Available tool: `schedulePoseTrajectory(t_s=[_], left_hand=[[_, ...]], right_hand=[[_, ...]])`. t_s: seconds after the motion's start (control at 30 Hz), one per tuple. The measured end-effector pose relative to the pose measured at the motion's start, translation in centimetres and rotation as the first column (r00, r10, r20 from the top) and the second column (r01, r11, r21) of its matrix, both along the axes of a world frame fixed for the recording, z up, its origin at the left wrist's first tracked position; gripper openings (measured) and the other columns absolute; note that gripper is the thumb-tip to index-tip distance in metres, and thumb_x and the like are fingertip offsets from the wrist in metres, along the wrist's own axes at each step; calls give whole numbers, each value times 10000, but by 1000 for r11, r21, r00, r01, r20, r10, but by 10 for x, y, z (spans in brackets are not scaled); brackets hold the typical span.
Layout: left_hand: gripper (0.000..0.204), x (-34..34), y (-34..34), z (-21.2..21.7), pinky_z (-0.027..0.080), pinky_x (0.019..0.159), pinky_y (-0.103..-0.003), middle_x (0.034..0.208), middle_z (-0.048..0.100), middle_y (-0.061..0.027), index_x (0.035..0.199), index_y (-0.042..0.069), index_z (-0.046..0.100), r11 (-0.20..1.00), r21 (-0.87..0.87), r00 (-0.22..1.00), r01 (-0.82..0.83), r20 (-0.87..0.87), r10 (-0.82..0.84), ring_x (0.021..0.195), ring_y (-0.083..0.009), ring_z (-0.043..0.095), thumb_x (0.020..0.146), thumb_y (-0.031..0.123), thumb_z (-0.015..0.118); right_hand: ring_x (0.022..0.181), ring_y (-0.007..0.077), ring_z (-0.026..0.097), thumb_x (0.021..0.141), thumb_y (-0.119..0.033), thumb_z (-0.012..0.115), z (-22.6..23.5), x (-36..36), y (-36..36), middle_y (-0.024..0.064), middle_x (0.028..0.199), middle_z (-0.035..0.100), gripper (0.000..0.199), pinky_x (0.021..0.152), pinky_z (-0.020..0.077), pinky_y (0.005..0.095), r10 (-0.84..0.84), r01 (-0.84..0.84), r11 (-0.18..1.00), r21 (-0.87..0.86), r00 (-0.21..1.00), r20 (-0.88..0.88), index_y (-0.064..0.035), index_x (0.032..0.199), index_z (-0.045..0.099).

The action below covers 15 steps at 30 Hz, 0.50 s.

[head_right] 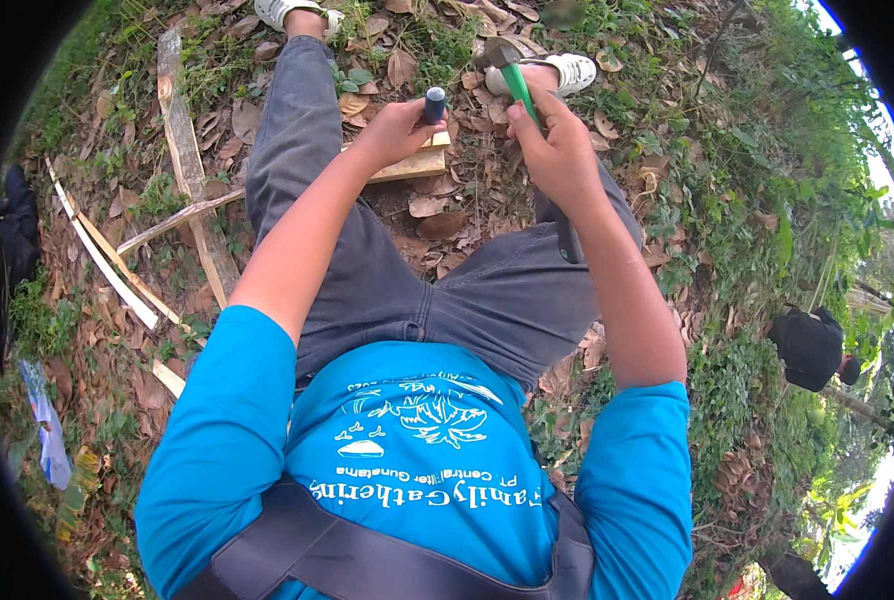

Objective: The person sits on the ground and uses a hammer to drive nails into a small wooden block. They repeatedly position the nail and strike it with the hammer, occasionally adjusting the wood's orientation.

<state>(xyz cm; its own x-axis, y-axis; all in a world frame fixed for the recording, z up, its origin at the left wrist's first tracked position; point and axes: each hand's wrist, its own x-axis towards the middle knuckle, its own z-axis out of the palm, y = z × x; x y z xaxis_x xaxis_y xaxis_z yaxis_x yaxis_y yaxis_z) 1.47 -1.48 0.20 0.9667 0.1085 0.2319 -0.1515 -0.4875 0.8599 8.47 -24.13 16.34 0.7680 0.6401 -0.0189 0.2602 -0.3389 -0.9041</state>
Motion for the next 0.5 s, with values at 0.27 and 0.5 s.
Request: schedulePoseTrajectory(t_s=[0.27,0.5], left_hand=[[253,-1,-7,5,511,730,-432,866,693,-188,1106,34,607,990,142,998,-11,-63,20,808,-372,685,943,200,707],[254,9,-16,7,524,741,-432,868,700,-188,1098,34,611,995,101,997,15,-73,-8,844,-384,695,933,198,714]], right_hand=[[565,14,401,1093,-168,491,104,-28,-14,-6,847,541,454,482,350,164,-47,-47,959,279,946,322,-50,1528,437],[718,205,598,1039,-154,565,-2,-31,-11,125,929,696,451,714,506,354,62,2,969,-248,966,251,-31,1469,498]])
